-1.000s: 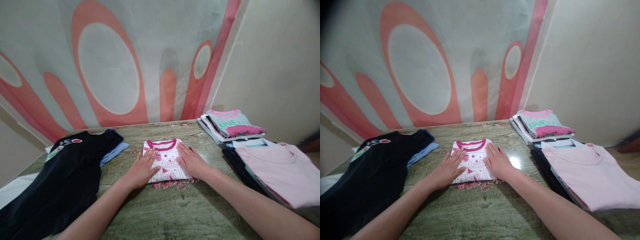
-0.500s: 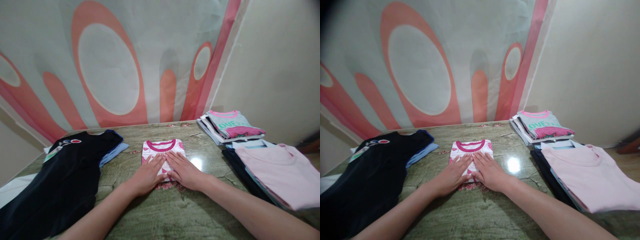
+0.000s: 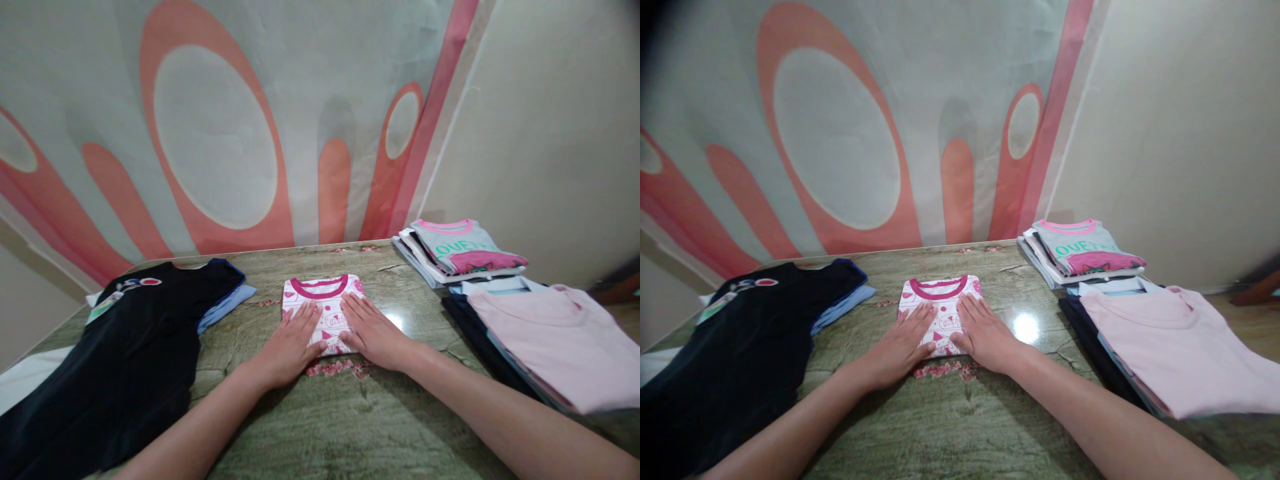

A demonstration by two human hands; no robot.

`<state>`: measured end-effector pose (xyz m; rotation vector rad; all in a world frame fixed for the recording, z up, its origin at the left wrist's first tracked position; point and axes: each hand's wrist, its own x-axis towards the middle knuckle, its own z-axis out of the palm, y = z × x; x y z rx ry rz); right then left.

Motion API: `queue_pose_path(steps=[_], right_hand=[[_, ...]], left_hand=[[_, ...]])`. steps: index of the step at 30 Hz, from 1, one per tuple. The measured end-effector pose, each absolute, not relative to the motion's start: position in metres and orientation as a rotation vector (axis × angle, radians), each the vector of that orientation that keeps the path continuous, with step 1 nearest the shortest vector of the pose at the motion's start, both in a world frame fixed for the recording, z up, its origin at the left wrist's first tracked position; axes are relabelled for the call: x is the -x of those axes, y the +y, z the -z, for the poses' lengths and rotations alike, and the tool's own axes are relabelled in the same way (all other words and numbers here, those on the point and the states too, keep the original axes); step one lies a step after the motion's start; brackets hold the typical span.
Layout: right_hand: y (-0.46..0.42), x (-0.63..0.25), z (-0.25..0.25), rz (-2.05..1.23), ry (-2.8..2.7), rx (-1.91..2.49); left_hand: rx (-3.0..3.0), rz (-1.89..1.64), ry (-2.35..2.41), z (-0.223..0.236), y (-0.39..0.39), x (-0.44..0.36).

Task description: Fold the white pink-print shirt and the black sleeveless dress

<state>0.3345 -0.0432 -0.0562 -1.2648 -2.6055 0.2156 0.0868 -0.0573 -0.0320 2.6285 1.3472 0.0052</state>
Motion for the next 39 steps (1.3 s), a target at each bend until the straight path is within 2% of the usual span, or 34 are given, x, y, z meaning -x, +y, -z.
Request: queue_pose_path(steps=[18,39], right_hand=[[-0.030,-0.343,0.059,-0.183,-2.601,1.381],[-0.028,-0.343,0.059,-0.218,-2.587,1.406]], left_hand=[[-2.634,0.001,1.492,0.040,-0.035,-0.062],[-2.661,0.033,1.408,0.038,-0.028,-0.053]])
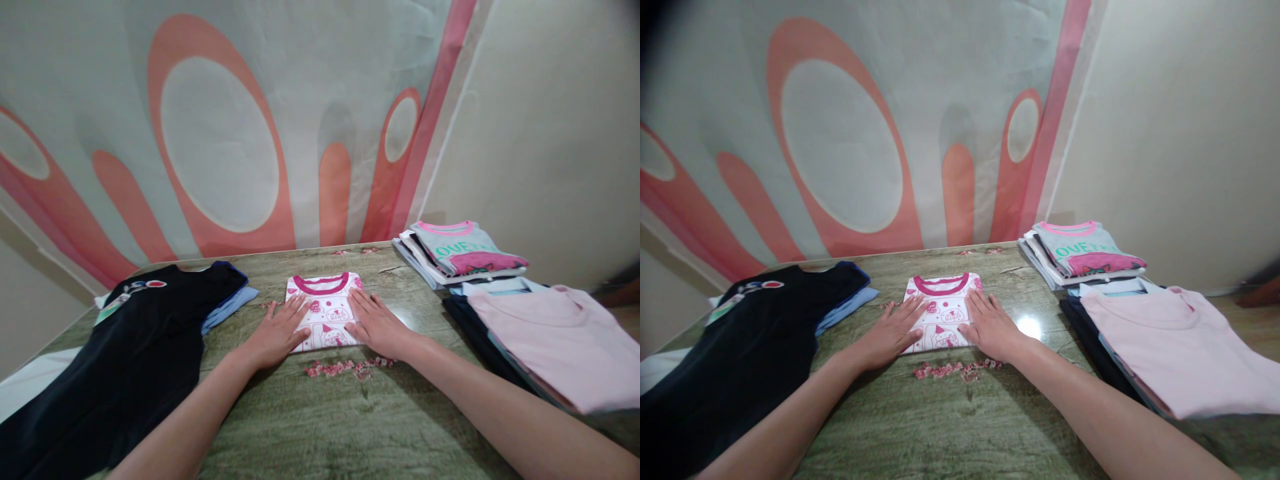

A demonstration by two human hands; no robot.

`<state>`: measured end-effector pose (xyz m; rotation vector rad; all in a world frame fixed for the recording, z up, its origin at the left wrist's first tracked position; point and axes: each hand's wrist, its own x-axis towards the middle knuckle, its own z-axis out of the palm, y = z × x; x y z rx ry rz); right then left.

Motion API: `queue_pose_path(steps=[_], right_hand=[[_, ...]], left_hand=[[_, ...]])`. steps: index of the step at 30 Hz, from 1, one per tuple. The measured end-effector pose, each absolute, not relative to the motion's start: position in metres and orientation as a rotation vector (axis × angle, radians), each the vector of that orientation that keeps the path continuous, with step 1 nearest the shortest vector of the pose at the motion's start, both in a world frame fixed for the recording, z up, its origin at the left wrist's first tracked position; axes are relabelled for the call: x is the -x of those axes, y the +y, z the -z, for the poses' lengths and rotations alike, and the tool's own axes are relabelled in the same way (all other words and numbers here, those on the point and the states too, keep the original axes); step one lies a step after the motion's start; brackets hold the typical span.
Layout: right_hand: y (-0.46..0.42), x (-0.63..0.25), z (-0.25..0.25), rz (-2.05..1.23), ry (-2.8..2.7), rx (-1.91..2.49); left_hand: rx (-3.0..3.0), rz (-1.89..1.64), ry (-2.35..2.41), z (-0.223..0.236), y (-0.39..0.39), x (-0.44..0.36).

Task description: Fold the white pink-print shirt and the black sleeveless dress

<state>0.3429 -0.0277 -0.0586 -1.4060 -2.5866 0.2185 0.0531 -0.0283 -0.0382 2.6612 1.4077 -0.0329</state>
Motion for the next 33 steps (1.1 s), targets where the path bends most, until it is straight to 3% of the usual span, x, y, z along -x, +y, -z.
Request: queue_pose_path(steps=[25,33], right_hand=[[-0.026,-0.345,0.062,-0.242,-2.581,1.392],[-0.027,-0.344,0.058,-0.253,-2.493,1.388]], left_hand=[[-2.639,0.104,1.542,0.030,-0.031,-0.052],[-2.769,-0.147,1.397,0.024,-0.042,-0.079]])
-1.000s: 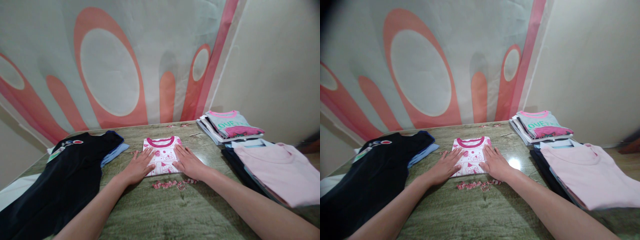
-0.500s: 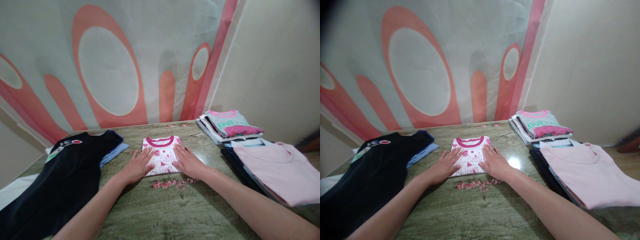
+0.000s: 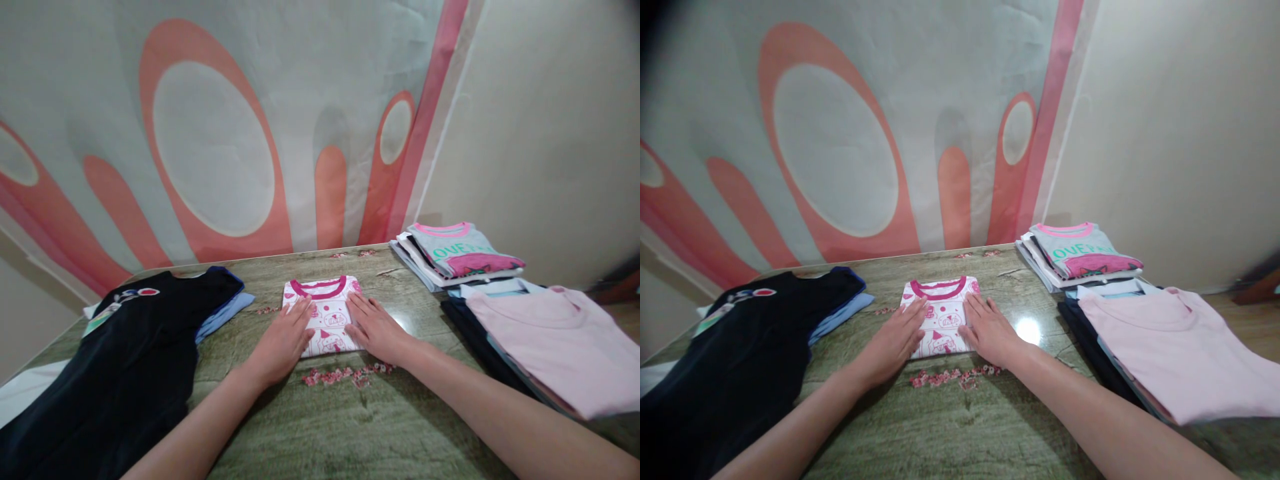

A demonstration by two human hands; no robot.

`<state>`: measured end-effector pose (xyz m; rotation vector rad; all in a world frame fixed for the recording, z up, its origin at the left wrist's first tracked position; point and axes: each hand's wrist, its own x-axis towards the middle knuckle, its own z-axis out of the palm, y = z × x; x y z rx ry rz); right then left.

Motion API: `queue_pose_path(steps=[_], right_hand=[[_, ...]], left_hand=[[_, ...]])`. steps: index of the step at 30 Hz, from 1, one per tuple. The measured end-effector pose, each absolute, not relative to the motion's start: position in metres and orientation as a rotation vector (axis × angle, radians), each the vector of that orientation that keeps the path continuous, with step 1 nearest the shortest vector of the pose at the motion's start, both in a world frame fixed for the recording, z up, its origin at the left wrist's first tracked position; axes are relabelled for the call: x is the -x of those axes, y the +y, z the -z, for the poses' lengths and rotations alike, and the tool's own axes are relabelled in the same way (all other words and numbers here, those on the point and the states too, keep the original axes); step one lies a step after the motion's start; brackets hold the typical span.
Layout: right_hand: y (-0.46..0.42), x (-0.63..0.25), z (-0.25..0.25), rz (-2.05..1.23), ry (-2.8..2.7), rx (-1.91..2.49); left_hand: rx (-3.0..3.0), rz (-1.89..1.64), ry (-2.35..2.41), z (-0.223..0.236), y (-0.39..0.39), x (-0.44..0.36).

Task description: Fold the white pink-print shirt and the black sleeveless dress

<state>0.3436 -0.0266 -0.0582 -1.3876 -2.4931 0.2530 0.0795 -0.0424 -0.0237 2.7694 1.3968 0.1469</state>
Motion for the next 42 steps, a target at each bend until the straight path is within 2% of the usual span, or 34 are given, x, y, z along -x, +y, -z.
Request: queue_pose_path(steps=[10,32,42], right_hand=[[-0.049,-0.326,0.046,-0.356,-2.662,1.019],[-0.047,-0.325,0.036,-0.408,-2.652,1.021],[-0.051,-0.329,0.029,-0.357,-2.615,0.995]], left_hand=[[-2.755,-0.103,1.193,0.040,-0.045,-0.080],[-2.775,-0.211,1.236,0.037,-0.050,-0.087],[-2.642,-0.134,1.170,0.035,-0.058,-0.082]])
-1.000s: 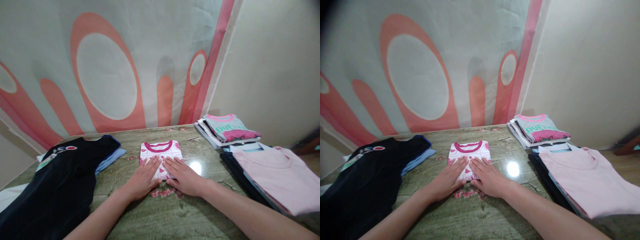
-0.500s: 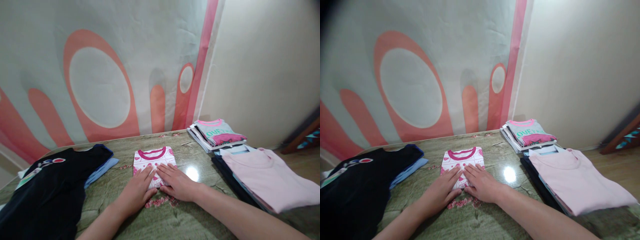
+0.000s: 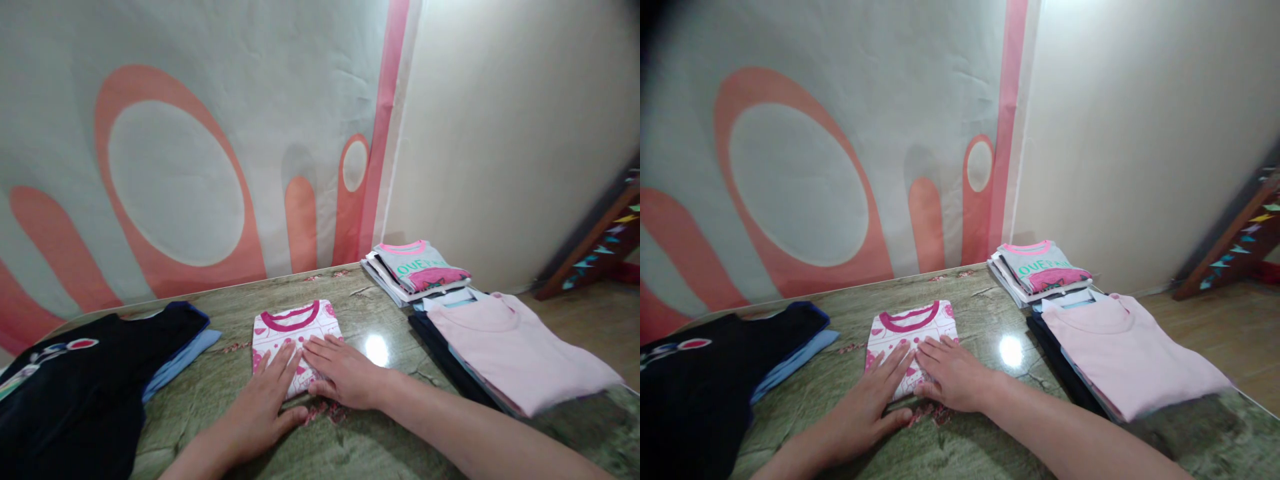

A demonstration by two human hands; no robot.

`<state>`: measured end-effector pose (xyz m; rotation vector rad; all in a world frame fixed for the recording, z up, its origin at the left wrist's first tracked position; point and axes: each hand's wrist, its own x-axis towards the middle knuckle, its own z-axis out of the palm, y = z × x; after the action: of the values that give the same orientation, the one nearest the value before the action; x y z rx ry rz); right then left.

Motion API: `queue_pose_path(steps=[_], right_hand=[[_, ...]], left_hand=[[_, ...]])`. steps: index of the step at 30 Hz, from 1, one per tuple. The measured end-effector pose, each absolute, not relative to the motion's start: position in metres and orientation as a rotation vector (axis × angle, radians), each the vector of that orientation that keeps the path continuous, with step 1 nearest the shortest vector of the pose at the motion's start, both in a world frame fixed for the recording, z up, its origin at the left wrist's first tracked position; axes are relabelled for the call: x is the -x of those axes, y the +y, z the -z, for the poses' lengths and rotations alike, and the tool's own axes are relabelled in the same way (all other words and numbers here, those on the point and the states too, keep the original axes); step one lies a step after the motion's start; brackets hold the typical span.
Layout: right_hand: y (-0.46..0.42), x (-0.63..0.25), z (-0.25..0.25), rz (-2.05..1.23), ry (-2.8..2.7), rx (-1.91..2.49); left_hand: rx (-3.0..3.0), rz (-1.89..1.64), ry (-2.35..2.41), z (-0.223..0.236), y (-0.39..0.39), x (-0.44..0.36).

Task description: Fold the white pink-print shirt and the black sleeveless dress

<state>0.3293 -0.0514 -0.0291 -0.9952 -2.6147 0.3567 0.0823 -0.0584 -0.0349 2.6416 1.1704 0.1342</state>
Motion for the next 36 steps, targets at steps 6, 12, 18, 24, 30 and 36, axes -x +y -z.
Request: queue_pose_path(steps=[6,12,18,24,30,36], right_hand=[[-0.049,-0.334,0.025,-0.371,-2.343,1.103],[-0.023,-0.348,0.042,-0.224,-1.960,1.447],[-0.017,-0.352,0.051,-0.174,-2.010,1.645],[-0.009,-0.348,0.054,-0.303,-1.969,1.640],[-0.008,-0.350,0.042,-0.465,-1.912,1.739],[-0.009,-0.356,0.038,-0.623,-1.950,1.653]], left_hand=[[-2.315,-0.192,1.166,-0.014,-0.053,-0.074],[-2.353,-0.508,1.763,0.007,-0.012,-0.040],[-2.401,-0.333,1.961,0.030,-0.010,-0.038],[-2.354,-0.357,1.929,0.028,-0.010,-0.045],[-2.301,-0.279,1.956,0.023,-0.010,-0.048],[-2.093,-0.410,1.684,0.015,-0.017,-0.060]])
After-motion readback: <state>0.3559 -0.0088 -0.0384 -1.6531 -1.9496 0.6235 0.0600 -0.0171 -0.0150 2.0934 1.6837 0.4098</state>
